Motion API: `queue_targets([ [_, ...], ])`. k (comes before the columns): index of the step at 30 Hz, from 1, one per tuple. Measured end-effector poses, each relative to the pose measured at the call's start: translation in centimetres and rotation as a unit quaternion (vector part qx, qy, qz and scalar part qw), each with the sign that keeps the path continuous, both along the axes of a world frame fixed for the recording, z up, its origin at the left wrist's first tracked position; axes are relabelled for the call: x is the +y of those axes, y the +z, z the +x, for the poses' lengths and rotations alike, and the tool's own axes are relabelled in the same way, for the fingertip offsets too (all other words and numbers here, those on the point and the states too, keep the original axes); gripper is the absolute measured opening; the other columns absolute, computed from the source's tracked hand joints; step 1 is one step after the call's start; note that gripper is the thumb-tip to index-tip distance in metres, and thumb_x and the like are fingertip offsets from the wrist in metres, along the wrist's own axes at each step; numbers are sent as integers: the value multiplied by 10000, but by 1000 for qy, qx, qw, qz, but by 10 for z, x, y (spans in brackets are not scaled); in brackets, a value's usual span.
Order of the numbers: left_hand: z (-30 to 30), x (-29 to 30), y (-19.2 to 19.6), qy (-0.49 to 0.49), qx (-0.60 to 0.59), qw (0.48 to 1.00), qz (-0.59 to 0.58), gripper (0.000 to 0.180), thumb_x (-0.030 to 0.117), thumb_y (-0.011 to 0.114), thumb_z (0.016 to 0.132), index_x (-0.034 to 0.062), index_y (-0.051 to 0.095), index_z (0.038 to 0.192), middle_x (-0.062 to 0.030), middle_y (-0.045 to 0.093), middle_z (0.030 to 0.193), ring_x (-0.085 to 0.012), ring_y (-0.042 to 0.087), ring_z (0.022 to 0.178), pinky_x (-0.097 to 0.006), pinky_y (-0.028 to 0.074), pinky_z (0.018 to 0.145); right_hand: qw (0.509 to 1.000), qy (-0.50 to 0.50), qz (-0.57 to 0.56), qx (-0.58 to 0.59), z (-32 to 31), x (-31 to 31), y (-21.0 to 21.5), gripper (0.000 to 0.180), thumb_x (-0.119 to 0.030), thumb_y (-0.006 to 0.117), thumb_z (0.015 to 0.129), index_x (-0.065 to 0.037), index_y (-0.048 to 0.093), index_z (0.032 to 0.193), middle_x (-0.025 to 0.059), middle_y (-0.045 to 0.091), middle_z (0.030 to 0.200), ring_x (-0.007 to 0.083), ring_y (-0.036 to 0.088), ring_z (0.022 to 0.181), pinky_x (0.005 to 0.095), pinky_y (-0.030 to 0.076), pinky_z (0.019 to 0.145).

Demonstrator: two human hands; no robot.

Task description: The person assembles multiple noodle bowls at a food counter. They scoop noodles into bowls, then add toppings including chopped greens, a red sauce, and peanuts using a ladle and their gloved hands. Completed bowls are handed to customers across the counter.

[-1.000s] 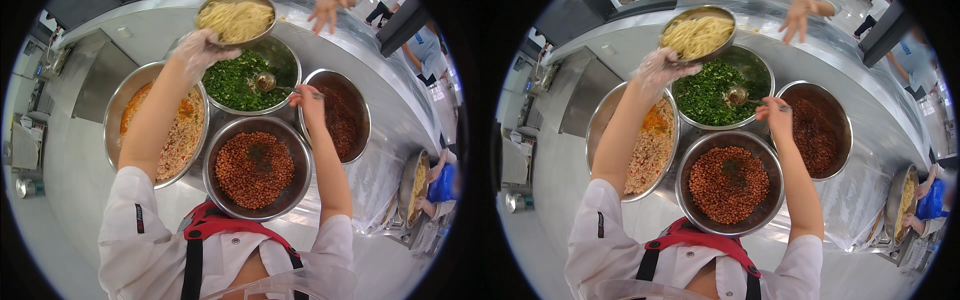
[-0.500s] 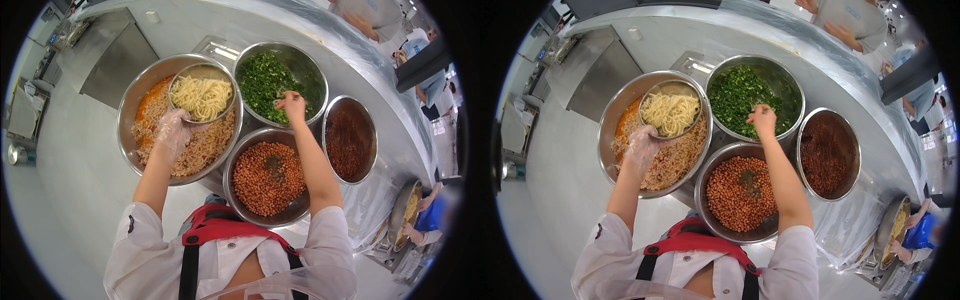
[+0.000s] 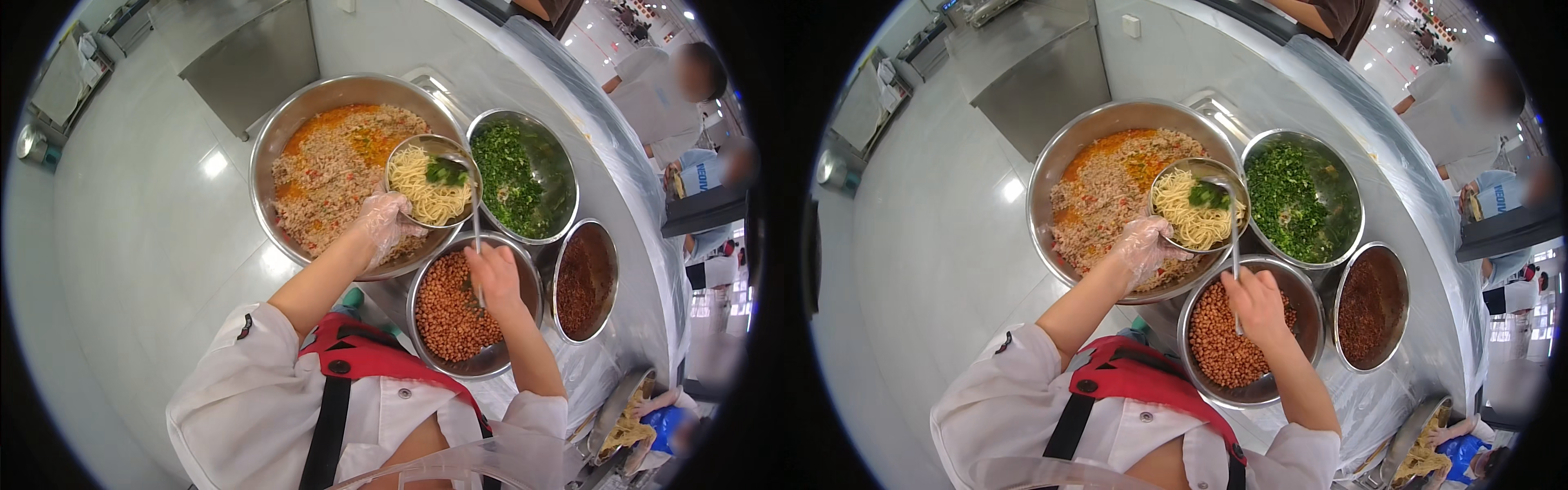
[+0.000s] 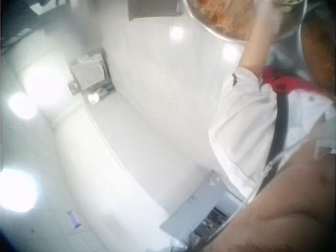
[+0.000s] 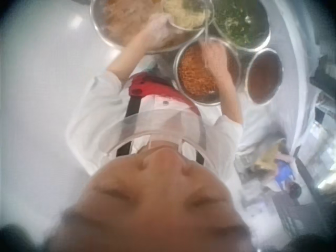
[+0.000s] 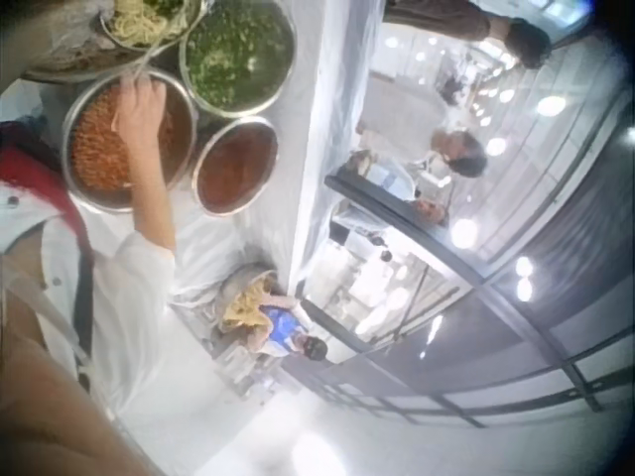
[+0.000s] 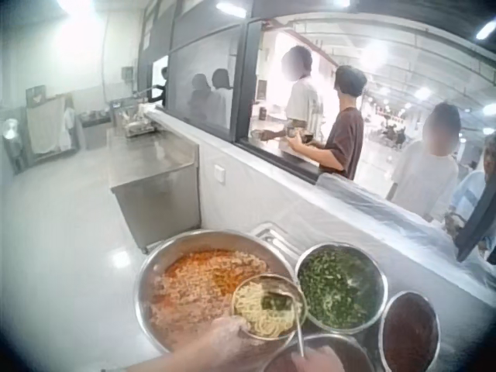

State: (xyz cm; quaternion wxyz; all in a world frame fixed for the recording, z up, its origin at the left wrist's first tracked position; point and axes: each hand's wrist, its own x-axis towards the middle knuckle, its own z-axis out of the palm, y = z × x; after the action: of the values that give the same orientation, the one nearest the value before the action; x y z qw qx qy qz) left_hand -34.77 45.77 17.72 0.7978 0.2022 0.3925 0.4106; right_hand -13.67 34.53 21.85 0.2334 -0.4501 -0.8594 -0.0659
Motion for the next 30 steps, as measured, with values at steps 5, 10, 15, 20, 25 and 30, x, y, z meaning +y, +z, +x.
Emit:
queue_targets([
  [5,-51,-6,0,42,-26,999,-11,833,-54,419,665,195,132,1407,-148,510,1149,-303,620,855,-460,561,628,989,46,80,112,-35,27,6,299,75,559,717,11,561,1009,166,594,887,251,535,653,347,408,593],
  [10,-107,-18,12,148,-8,989,11,811,-70,398,661,187,152,1390,-152,492,1180,-311,601,942,-459,576,677,799,-107,-207,554,-65,80,-20,163,-56,447,920,19,551,1020,103,608,784,134,580,611,264,441,592],
  [15,-157,-16,12,202,92,974,41,710,-33,391,648,73,220,1329,-189,527,1145,-314,624,911,-423,590,618,831,-160,-286,450,-84,107,-90,176,-97,458,920,23,550,1011,86,585,752,131,603,566,253,452,529],
  [20,-184,-17,-1,231,108,967,30,666,-31,395,660,64,279,1308,-194,543,1113,-314,629,893,-424,592,614,745,-151,-375,530,-113,111,-86,203,-124,435,928,45,542,963,125,603,724,156,607,551,260,456,528],
  [25,-180,-15,-5,209,95,973,37,659,-41,388,670,77,290,1311,-167,550,1101,-292,635,853,-409,593,608,689,-183,-362,600,-83,124,-57,262,-168,408,932,69,513,974,172,612,738,165,586,525,265,476,530],
  [30,-155,-12,1,198,82,976,34,631,-9,443,672,121,283,1268,-110,514,1090,-246,596,856,-380,571,559,685,-148,-325,635,-77,106,25,259,-183,417,935,53,518,972,174,612,754,151,564,524,270,476,543],
])
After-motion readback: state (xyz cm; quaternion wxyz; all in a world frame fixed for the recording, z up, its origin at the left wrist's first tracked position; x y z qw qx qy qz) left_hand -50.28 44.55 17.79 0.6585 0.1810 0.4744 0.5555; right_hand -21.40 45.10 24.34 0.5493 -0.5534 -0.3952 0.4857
